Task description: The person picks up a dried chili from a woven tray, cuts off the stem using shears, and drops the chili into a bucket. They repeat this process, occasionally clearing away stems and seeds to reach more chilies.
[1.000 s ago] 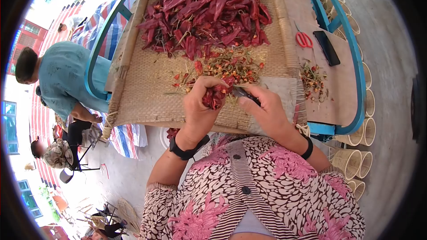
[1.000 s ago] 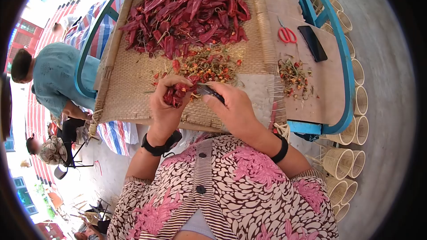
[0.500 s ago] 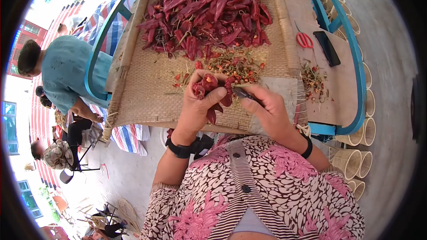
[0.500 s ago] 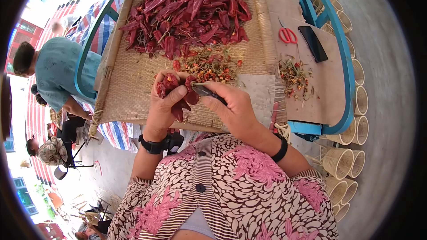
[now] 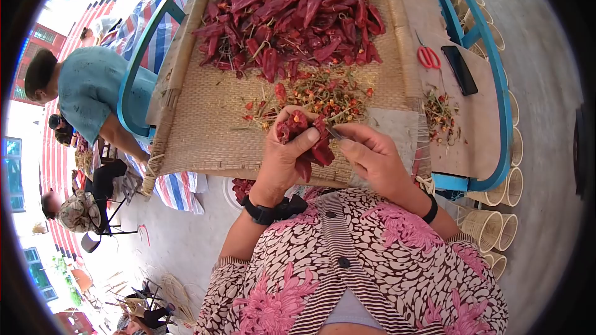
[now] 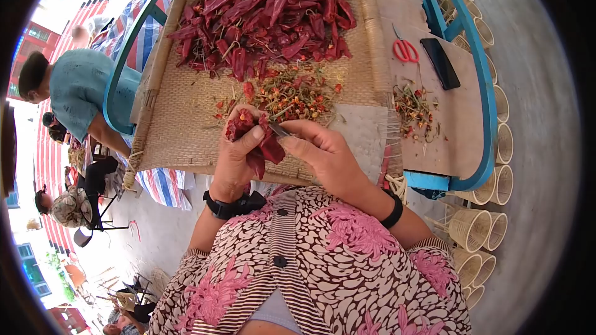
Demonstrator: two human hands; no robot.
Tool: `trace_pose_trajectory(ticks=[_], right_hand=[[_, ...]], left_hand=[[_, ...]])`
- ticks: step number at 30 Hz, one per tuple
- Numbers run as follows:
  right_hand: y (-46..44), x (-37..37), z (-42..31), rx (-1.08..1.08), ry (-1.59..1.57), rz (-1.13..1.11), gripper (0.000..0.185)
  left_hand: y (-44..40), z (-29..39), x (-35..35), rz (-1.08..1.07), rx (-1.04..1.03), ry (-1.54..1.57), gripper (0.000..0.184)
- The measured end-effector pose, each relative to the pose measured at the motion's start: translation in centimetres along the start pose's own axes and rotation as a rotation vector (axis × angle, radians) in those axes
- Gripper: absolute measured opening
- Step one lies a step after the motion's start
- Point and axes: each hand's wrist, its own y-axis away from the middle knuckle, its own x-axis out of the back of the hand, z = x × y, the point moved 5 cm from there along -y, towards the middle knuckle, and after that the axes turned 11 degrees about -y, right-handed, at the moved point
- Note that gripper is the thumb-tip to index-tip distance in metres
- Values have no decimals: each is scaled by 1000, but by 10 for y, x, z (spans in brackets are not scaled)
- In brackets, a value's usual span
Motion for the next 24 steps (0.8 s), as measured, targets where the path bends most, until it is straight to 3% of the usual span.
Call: trace_pose_trajectory(ticks=[2, 4, 8, 11, 14, 17, 20, 22, 24], right_hand=[[3, 1, 7, -289, -305, -52, 26], [4, -4, 12, -416, -578, -84, 26], [-1, -7, 18, -503, -784, -123, 24], [-3, 4, 10, -317, -373, -13, 25], [-9, 7, -5, 274, 573, 41, 28], [-3, 1, -16, 403, 906, 106, 30], [-1, 1, -14, 406, 925, 123, 29], [-2, 12, 4, 34, 370, 169, 27], [-1, 13, 13, -101, 155, 175, 27]], left_hand=[[0, -1, 0, -40, 18, 72, 30], [0, -3, 0, -78, 39, 136, 30], [-3, -9, 4, -85, 46, 189, 30], [-6, -9, 7, -24, 39, 83, 29], [-5, -10, 10, 29, 77, -65, 25], [-5, -14, 14, 9, 131, -132, 21], [-3, -15, 11, 10, 152, -99, 19], [-2, -14, 8, 28, 176, -66, 19], [0, -15, 6, 47, 223, -36, 20]])
